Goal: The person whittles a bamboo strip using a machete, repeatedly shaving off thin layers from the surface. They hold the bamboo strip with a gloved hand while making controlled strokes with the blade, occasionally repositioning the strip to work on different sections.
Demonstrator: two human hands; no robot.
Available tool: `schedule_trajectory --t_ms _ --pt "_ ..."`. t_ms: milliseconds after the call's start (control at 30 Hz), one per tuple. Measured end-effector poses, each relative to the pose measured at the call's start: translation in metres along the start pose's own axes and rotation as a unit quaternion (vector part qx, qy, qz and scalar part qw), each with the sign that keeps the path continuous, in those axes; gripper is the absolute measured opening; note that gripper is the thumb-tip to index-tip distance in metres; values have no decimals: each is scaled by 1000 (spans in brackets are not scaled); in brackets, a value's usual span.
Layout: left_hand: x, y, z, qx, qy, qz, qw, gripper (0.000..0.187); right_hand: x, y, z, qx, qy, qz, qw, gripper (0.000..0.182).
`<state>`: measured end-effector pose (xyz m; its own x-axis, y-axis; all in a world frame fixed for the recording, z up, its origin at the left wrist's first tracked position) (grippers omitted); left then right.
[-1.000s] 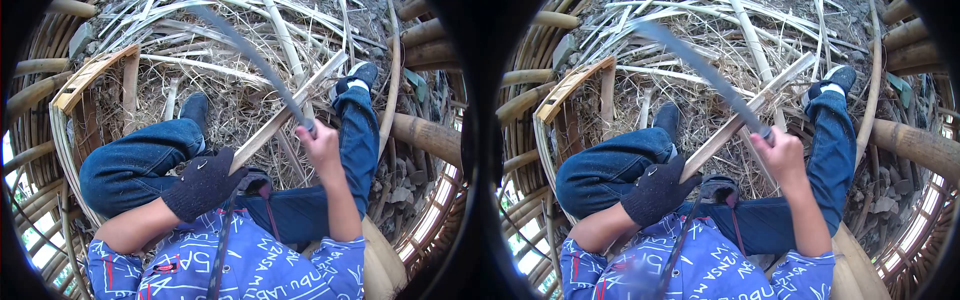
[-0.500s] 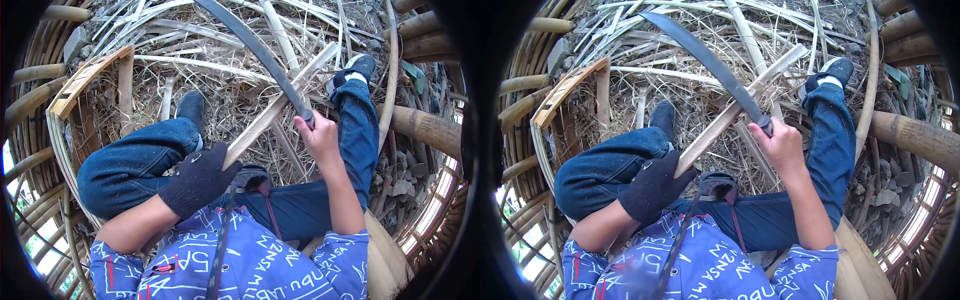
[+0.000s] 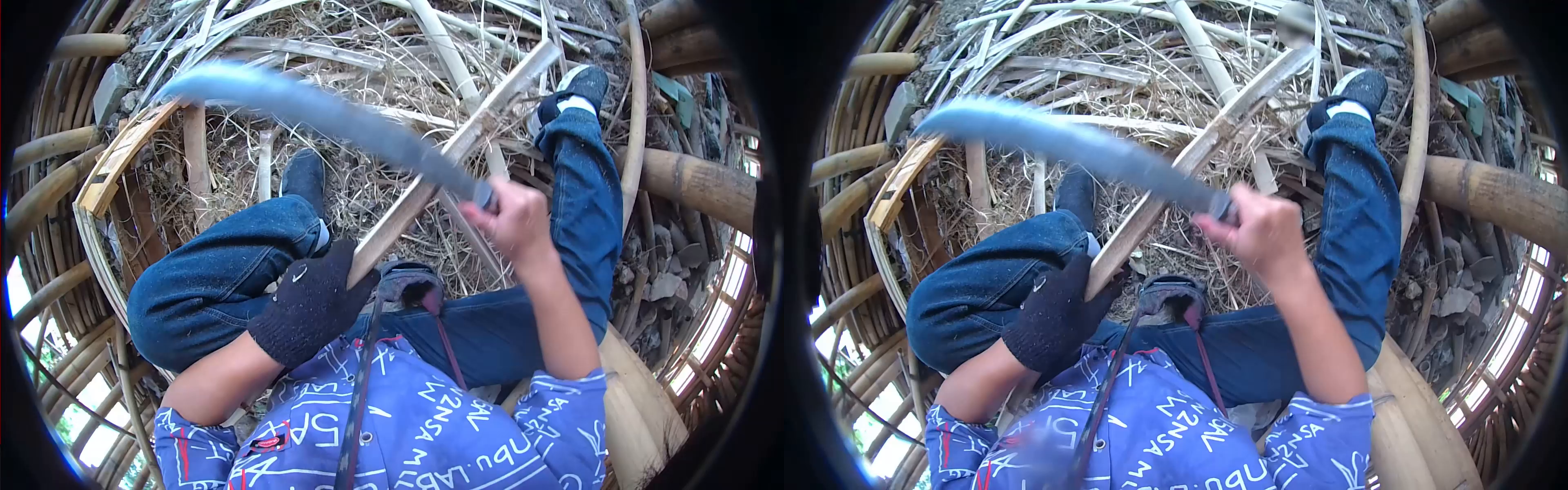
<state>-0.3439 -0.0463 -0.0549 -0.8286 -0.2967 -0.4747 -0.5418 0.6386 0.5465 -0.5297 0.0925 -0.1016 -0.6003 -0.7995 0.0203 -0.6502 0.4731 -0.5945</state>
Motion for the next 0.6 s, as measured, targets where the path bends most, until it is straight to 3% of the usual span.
schedule_trajectory --t_ms 33,67,167,200,233,300,367,433,467,500,567,600 --pt "2 0 2 -1 -5 3 1000 32 4 19 0 -24 4 39 999 56" --pt "5 0 2 0 -2 4 1000 32 10 33 -5 36 -7 112 993 56" --pt "2 0 2 10 -4 2 1000 31 4 2 -5 49 -6 97 994 54" --pt "0 -2 2 23 -14 -4 1000 30 -2 -10 2 41 6 30 999 55" --pt "0 -4 1 26 -19 -9 999 30 -1 -7 4 48 3 33 998 55" --pt "1 0 -1 9 -9 17 1000 30 4 5 4 -34 -28 6 999 56" --pt "-1 -6 6 10 -26 5 1000 30 11 33 4 -12 -8 105 994 57" --pt "1 -7 5 13 -2 -9 1000 30 5 11 6 53 -26 120 991 56" --pt "1 -7 5 14 -2 -10 1000 30 1 -2 7 97 -5 75 992 54" --pt "0 -5 4 14 3 0 1000 30 -3 -11 7 59 6 16 998 52" --pt "-3 -5 4 16 -3 10 1000 29 5 6 1 -16 -1 3 1000 50" --pt "-2 -7 6 14 -19 -4 1000 30 9 34 2 -14 -9 91 996 51"
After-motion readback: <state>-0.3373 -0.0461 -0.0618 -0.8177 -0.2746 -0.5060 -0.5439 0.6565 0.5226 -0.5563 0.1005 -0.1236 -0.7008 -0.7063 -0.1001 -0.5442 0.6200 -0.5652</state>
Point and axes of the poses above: each hand's wrist, its own x-axis towards the middle knuckle, its own z-axis out of the palm, y = z × x, the point moved 7 cm from there along x, towards the middle knuckle, and after that the axes turned 2 degrees about y, right-handed, at the moved point
